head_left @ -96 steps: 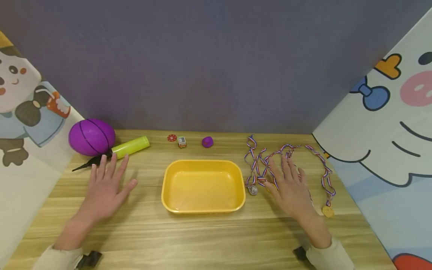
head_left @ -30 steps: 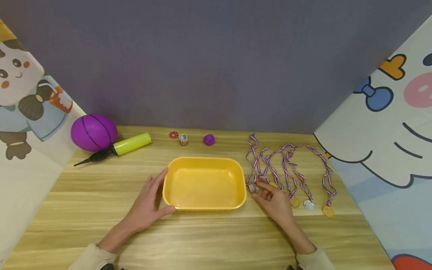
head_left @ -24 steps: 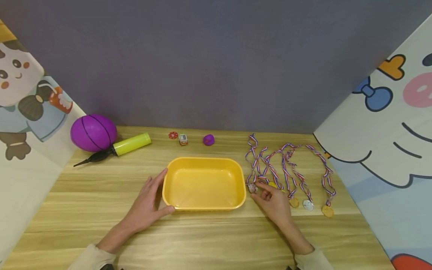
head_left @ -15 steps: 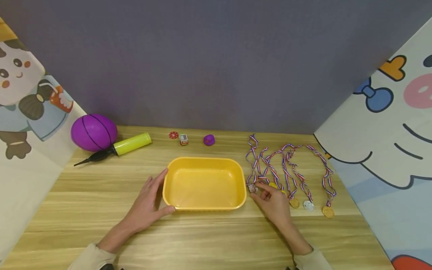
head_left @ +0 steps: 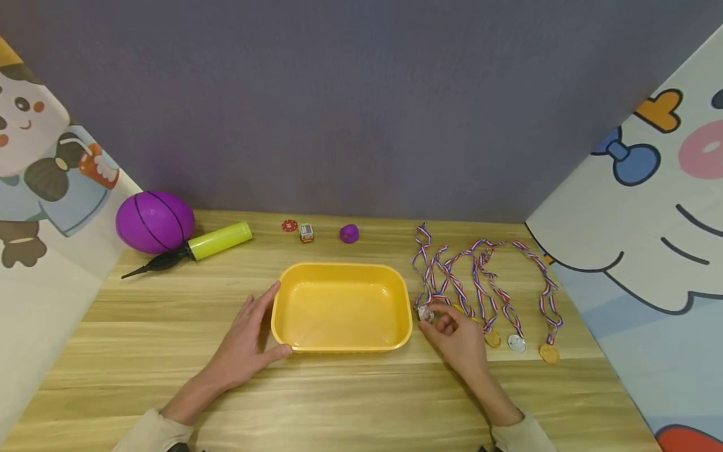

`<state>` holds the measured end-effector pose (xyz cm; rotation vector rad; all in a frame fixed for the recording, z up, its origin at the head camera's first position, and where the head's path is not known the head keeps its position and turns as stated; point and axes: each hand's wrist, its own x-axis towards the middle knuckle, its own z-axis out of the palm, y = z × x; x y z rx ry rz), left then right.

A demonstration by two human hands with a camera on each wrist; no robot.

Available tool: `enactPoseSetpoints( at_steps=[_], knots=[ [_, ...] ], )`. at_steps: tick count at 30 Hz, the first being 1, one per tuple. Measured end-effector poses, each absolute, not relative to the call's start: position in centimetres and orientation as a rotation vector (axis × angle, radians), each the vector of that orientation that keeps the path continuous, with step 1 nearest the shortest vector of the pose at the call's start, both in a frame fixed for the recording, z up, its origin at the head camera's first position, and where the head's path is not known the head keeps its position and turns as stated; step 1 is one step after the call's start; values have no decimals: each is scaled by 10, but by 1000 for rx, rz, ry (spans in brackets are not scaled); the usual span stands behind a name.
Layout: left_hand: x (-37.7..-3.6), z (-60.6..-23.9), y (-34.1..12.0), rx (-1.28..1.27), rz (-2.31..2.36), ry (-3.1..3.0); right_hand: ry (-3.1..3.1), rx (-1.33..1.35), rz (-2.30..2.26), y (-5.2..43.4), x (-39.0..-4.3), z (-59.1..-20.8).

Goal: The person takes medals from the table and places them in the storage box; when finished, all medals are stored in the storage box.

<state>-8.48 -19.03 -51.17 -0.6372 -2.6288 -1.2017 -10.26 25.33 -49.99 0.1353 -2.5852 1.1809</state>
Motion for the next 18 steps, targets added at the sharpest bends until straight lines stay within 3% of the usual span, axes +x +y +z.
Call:
enactPoseSetpoints(
  at_steps=[18],
  knots=[
    [-84, -511, -190, -636, -1210, -2620, -2269, 249, 1265, 251, -102, -494]
  ],
)
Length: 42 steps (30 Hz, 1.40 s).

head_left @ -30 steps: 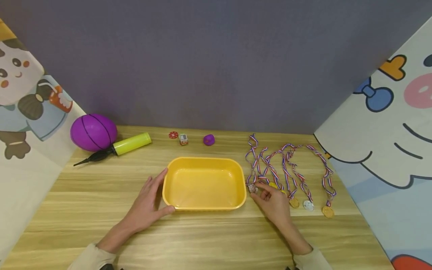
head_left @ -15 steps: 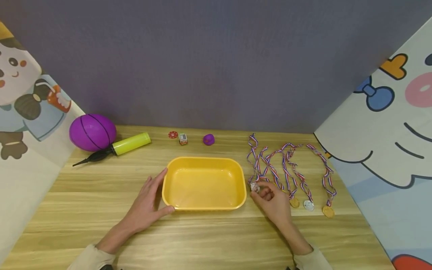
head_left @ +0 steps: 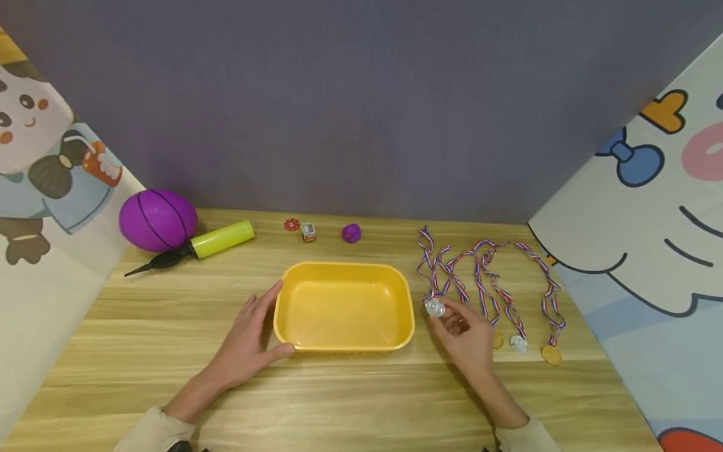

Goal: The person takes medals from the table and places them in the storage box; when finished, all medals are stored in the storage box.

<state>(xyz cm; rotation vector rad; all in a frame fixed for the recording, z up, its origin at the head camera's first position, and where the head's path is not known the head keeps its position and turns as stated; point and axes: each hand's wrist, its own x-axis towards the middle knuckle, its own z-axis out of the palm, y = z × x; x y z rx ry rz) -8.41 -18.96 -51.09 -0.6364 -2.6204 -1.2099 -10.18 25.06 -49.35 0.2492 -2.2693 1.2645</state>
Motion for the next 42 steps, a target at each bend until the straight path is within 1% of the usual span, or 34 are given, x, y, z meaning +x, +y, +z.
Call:
enactPoseSetpoints(
  at_steps=[5, 16, 19, 26, 36, 42],
  knots=[
    [-84, -510, -189, -633, -1214, -2620, -2201, 267, 1265, 253, -107, -480],
    [-84, -510, -187, -647, -1194, -2619, -2121, 422, 1254, 256, -122, -453],
    [-83, -511, -187, -647, -1192, -2612, -2116, 422, 1285, 254, -127, -449],
    [-83, -512, -186, -640, -1176, -2607, -2028, 454, 1393, 249, -138, -420],
    [-82, -513, -187, -637, -1168, -2613, -1945, 491, 1444, 255, -151, -398],
    [-82, -513, -187, -639, -1166, -2610, -1920, 448, 1461, 254, -157, -384]
  ],
)
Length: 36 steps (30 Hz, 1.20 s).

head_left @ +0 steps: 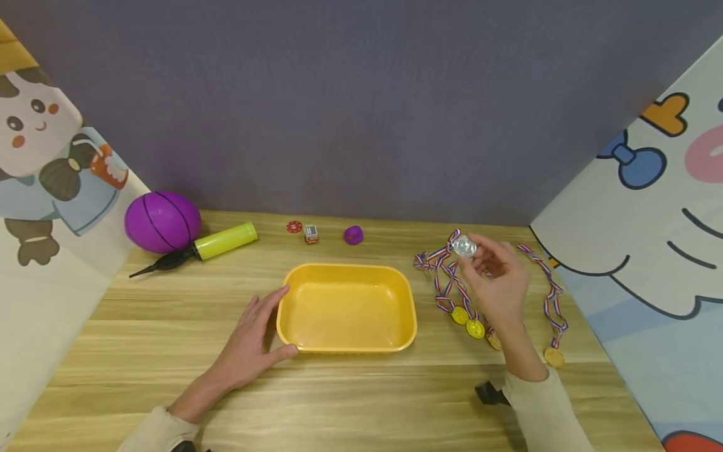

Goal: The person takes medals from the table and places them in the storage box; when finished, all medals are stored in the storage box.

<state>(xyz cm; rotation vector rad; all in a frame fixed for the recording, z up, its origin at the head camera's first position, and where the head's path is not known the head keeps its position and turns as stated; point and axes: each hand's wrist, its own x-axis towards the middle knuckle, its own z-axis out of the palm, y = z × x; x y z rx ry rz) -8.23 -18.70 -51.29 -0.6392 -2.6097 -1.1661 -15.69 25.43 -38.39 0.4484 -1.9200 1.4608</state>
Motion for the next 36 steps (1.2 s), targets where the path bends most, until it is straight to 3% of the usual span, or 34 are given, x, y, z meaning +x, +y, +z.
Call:
enactPoseSetpoints(
  at_steps=[36],
  knots=[
    [-82, -511, -186, -639, -1165, -2622, -1635, 521, 1570, 239, -167, -309]
  ],
)
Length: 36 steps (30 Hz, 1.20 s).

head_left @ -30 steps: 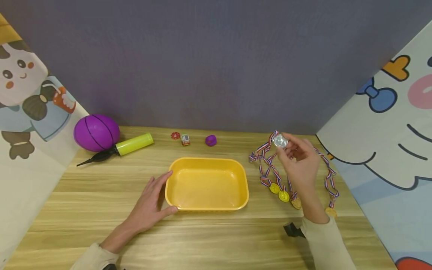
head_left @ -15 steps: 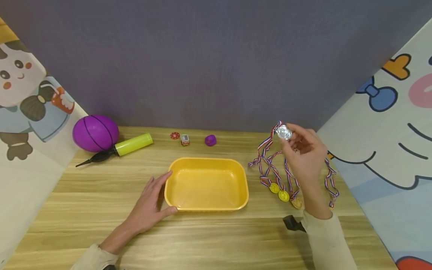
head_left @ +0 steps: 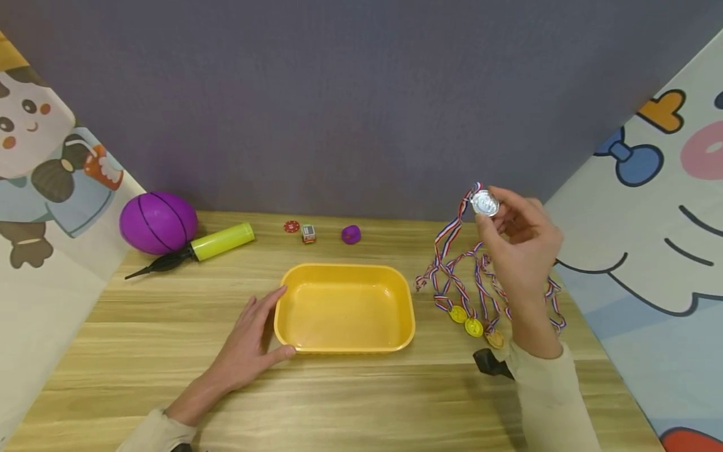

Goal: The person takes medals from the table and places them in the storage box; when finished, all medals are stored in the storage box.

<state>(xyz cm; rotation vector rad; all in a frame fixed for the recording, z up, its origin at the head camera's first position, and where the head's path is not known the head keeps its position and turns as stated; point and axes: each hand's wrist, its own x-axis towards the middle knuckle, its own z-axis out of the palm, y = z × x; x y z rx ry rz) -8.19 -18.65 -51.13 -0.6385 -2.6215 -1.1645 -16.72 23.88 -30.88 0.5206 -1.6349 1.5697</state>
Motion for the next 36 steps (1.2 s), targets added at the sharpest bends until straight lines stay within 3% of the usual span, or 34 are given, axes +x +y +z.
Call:
enactPoseSetpoints(
  at_steps=[22, 36],
  knots=[
    [-83, -511, -187, -640, -1170, -2611, -1570, 635, 1596, 207, -158, -255],
    [-82, -511, -187, -636, -1173, -2620, -1737, 764, 1617, 166, -137, -284]
  ],
)
